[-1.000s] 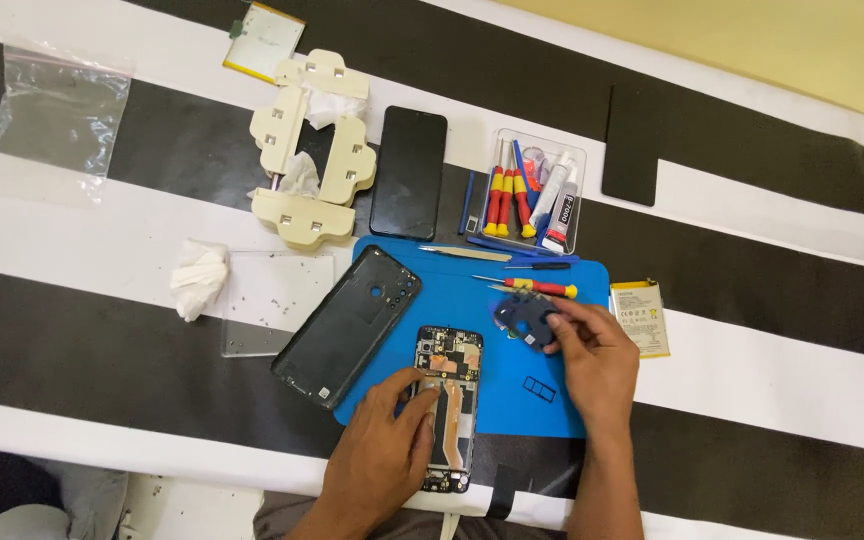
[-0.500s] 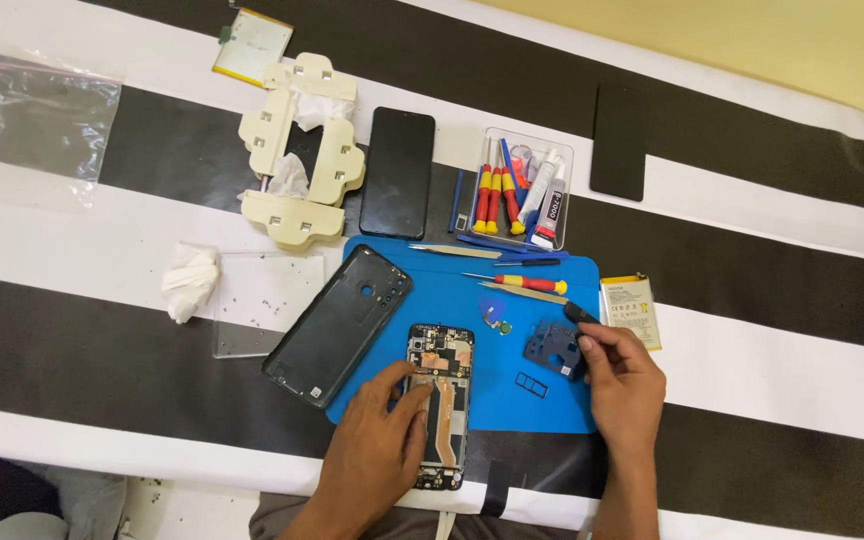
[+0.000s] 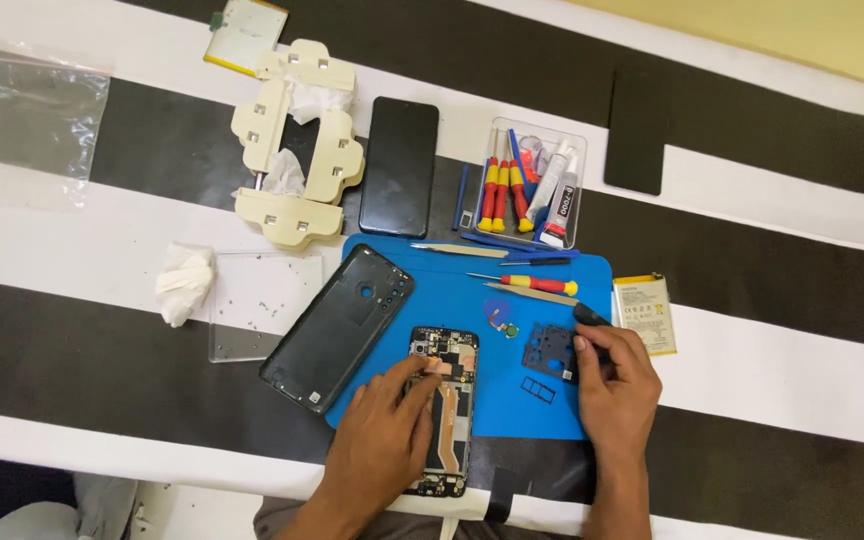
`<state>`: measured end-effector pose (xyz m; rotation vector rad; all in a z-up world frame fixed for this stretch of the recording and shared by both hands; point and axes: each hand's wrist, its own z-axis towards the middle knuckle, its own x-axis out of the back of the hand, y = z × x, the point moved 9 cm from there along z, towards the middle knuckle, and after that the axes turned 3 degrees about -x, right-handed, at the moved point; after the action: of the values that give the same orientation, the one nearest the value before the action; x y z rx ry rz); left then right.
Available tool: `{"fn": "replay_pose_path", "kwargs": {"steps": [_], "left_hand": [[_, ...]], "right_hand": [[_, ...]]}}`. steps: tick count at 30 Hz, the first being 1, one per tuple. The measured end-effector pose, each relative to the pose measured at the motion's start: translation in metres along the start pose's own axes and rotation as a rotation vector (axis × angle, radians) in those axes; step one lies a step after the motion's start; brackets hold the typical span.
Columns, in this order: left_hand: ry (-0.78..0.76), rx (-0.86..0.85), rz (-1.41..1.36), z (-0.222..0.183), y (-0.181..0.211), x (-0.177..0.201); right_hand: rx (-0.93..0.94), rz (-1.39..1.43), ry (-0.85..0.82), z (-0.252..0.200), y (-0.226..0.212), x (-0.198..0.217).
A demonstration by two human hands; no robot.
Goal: Disassembling a mobile phone by removing the battery and disconnecting internal components on a repair mat.
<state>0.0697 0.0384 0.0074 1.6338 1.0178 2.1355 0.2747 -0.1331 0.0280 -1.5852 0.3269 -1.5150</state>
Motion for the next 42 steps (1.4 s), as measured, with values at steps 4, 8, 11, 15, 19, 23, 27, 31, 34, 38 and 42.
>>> {"fn": "replay_pose_path", "kwargs": {"steps": [4,8,11,15,19,23,27,31,34,38,42], "left_hand": [[0.004,0.024,-0.032,0.001,-0.002,0.002],[0.027,0.019,-0.051,0.000,-0.004,0.000],[0.041,0.034,-0.059,0.000,-0.004,0.004],[0.066,0.087,-0.089,-0.002,-0.010,0.004],[0.053,0.108,-0.096,-0.002,-0.013,0.000],[0.068,0.142,-0.110,-0.002,-0.013,0.004],[0.110,0.130,-0.133,0.000,-0.010,0.010],[0.123,0.129,-0.115,-0.001,-0.011,0.009],[0.101,0.147,-0.114,-0.002,-0.012,0.009],[0.127,0.120,-0.123,-0.001,-0.011,0.011],[0.108,0.126,-0.117,0.001,-0.009,0.012]], "right_hand": [[-0.007,-0.015,-0.008,0.001,-0.001,-0.001],[-0.030,-0.015,-0.008,0.000,0.002,-0.001],[-0.023,-0.011,-0.009,0.002,0.001,-0.003],[-0.011,-0.021,-0.013,0.002,0.000,-0.003],[-0.004,-0.038,-0.009,0.002,0.002,-0.004],[-0.012,-0.013,-0.008,0.002,0.001,-0.003],[-0.008,-0.024,-0.013,0.002,0.002,-0.003],[-0.014,-0.019,-0.018,0.002,0.004,-0.003],[-0.032,-0.019,-0.016,0.001,0.002,-0.003],[-0.034,-0.004,-0.022,0.002,0.003,-0.004],[-0.033,0.023,-0.023,0.002,0.004,-0.004]]}}
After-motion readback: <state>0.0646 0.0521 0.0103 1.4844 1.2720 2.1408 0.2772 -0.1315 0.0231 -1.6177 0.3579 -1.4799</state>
